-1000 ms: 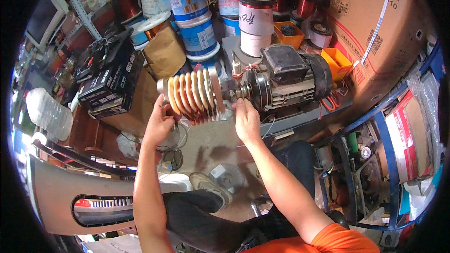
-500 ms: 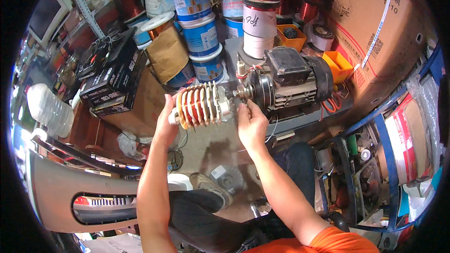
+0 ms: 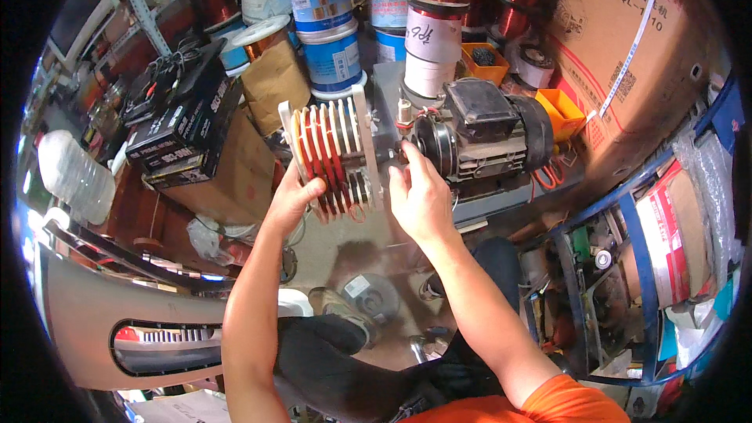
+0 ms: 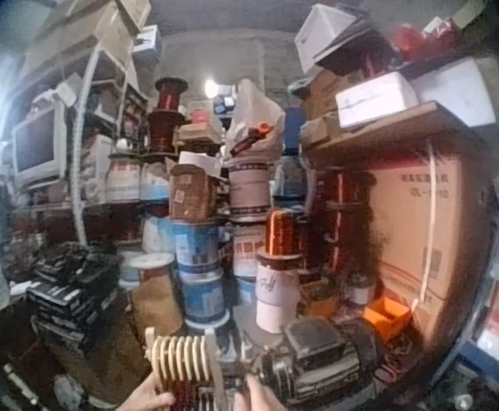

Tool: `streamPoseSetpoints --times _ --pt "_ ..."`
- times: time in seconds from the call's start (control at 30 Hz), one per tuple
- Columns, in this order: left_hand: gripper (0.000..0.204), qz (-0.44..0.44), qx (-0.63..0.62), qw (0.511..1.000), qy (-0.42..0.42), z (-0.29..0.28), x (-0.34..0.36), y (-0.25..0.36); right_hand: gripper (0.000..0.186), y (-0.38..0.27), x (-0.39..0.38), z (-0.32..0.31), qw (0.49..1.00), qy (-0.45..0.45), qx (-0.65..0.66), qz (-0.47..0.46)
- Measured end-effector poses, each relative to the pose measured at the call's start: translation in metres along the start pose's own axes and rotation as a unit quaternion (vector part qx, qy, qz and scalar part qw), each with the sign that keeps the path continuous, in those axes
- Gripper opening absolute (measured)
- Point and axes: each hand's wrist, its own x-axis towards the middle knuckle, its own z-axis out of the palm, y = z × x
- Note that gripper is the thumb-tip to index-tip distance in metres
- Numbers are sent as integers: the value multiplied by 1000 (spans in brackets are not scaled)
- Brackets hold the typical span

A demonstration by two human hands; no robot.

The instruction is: The person winds red wire onto a white slotted bobbin using a motorized winding machine. They repeatedly pause to adjust the wire placement and secure the coil with a red tie.

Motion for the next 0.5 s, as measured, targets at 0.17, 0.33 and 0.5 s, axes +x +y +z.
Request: streamPoseSetpoints --times 0.17,0.33,0.5 --pt "118 26 -11 999 -38 0 -1 9 50 -14 6 -18 991 -94 -86 35" --pt "92 -17 -5 1000 9 14 -5 10 40 -5 -9 -29 970 -176 -160 57" --pt "85 -39 -46 998 24 20 -10 17 30 -23 -18 -44 974 -212 -81 26"
